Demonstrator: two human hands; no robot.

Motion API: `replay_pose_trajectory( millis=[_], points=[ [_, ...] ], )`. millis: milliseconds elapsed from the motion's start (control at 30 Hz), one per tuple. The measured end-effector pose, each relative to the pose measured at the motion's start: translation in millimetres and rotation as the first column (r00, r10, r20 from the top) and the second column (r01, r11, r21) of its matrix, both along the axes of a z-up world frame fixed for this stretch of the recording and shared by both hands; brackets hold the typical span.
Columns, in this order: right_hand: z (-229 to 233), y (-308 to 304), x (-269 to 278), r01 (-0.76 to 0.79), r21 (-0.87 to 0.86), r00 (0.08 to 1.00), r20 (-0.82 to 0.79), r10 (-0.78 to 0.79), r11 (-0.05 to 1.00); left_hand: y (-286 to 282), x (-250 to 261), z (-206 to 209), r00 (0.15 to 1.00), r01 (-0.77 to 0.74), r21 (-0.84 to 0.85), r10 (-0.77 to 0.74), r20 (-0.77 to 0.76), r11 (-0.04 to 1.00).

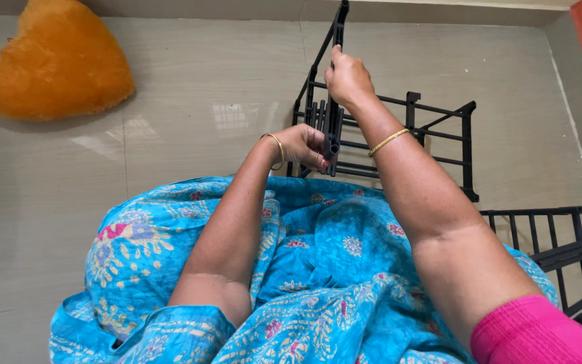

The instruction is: The person assembles a black metal rack by inserting horizontal bars into vertical supports and connecting side frames. They handle multiple bars and frame sections, aligning and securing them by hand to form a complete structure.

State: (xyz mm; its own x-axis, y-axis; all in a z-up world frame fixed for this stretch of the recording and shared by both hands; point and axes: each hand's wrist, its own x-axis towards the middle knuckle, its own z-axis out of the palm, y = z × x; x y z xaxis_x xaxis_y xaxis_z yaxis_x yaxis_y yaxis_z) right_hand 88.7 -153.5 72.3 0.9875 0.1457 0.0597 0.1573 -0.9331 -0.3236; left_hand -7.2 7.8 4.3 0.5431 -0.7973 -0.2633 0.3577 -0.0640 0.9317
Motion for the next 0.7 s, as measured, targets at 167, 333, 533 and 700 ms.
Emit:
replay_pose_trajectory(
  millis=[167,333,533,700],
  points=[
    [1,-1,-7,0.021,-0.015,0.999,-0.034,-0.022,1.0,-2,3,-9,1.0,0.024,-0.015,-0.024,0.007,1.0],
    [-1,4,-20,0.08,0.085,0.997,0.015,-0.082,0.993,3,4,-9,0.993,0.093,-0.093,-0.086,0.077,0.991],
    [-8,1,-27,0.158,0.177,0.984,-0.113,-0.14,0.971,4,4,-9,0.992,0.053,-0.087,-0.063,-0.111,0.995],
    [-37,6,-44,0.186,0.354,0.971,-0.207,-0.117,0.916,1,5,-13,0.996,0.027,-0.034,-0.029,-0.088,0.999]
  ],
)
